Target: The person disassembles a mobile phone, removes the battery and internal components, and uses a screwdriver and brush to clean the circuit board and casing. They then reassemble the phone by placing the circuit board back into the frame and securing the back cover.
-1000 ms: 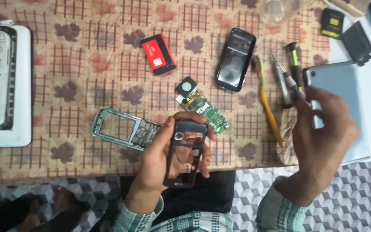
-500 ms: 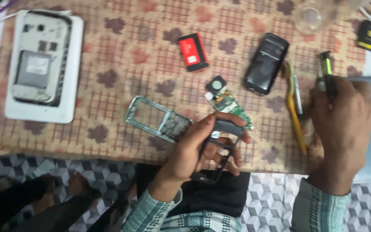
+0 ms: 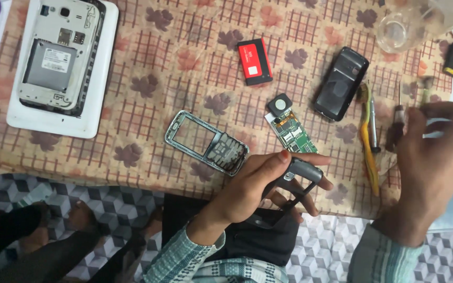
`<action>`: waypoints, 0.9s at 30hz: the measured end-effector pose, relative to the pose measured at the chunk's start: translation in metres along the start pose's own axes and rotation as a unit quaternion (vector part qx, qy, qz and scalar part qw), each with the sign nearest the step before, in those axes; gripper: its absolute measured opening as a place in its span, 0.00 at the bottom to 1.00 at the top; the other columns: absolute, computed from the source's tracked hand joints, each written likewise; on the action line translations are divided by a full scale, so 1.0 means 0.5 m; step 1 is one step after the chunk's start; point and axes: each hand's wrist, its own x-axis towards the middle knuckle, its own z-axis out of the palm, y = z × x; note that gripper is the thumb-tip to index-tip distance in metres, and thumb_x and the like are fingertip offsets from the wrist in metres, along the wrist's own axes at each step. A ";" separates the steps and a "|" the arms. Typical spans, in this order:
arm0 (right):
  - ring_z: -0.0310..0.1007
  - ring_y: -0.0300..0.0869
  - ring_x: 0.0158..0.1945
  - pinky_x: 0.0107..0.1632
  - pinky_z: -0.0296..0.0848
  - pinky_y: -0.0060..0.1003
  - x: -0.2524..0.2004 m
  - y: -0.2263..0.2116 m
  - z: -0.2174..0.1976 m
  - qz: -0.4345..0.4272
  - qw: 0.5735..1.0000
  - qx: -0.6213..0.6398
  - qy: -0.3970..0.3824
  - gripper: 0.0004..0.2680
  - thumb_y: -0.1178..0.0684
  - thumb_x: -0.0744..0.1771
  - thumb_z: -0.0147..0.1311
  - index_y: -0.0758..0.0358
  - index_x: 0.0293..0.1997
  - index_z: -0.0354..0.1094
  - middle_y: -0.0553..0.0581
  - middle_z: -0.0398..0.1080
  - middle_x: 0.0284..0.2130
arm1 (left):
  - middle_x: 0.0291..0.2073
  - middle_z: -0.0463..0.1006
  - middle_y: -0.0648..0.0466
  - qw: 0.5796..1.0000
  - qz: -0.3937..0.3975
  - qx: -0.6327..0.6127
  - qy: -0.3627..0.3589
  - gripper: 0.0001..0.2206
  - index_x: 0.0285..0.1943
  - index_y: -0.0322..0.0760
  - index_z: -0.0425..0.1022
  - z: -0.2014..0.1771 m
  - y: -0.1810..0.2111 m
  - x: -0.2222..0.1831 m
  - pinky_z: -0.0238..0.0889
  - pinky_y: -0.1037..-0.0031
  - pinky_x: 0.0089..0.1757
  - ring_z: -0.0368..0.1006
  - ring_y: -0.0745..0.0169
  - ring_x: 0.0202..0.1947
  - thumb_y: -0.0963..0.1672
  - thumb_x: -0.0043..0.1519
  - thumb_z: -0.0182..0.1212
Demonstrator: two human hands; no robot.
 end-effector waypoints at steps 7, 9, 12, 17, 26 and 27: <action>0.82 0.44 0.43 0.47 0.85 0.33 -0.142 -0.085 -0.013 -0.066 0.930 0.346 0.102 0.07 0.58 0.73 0.51 0.75 0.50 0.66 0.64 0.77 0.42 | 0.55 0.78 0.38 0.999 0.018 0.016 0.026 0.27 0.79 0.23 0.59 0.000 0.003 0.004 0.78 0.71 0.42 0.81 0.53 0.44 0.50 0.78 0.32; 0.83 0.47 0.48 0.52 0.84 0.33 -0.197 -0.107 -0.014 -0.077 0.939 0.328 0.074 0.07 0.58 0.76 0.49 0.76 0.54 0.62 0.68 0.77 0.44 | 0.55 0.79 0.40 0.999 0.017 0.009 0.028 0.27 0.79 0.23 0.59 -0.001 0.001 0.003 0.77 0.73 0.43 0.80 0.55 0.44 0.50 0.79 0.32; 0.83 0.50 0.50 0.55 0.82 0.32 -0.243 -0.141 0.000 -0.066 0.944 0.317 0.060 0.08 0.58 0.78 0.47 0.78 0.56 0.59 0.71 0.76 0.45 | 0.50 0.80 0.42 1.000 0.016 0.004 0.027 0.27 0.78 0.23 0.60 -0.002 0.002 -0.001 0.76 0.75 0.43 0.80 0.58 0.42 0.50 0.79 0.32; 0.83 0.47 0.49 0.57 0.82 0.31 -0.235 -0.190 0.005 -0.049 0.943 0.320 0.077 0.10 0.55 0.78 0.47 0.78 0.54 0.59 0.71 0.75 0.43 | 0.42 0.82 0.45 1.000 0.005 -0.020 0.017 0.28 0.79 0.24 0.61 -0.003 -0.001 -0.001 0.76 0.76 0.47 0.81 0.61 0.44 0.51 0.80 0.31; 0.80 0.47 0.52 0.59 0.77 0.30 -0.236 -0.194 -0.033 -0.044 0.958 0.282 -0.007 0.09 0.56 0.76 0.48 0.77 0.52 0.60 0.74 0.75 0.46 | 0.39 0.81 0.50 0.999 0.004 0.037 0.031 0.28 0.78 0.25 0.62 0.001 0.010 0.002 0.71 0.80 0.40 0.77 0.70 0.38 0.51 0.78 0.34; 0.80 0.47 0.54 0.60 0.77 0.31 -0.237 -0.190 -0.034 -0.048 0.956 0.289 -0.026 0.08 0.57 0.76 0.47 0.77 0.52 0.61 0.74 0.75 0.47 | 0.35 0.76 0.50 0.993 0.018 0.098 0.064 0.28 0.79 0.26 0.60 0.004 0.011 0.001 0.69 0.79 0.40 0.74 0.69 0.35 0.51 0.77 0.35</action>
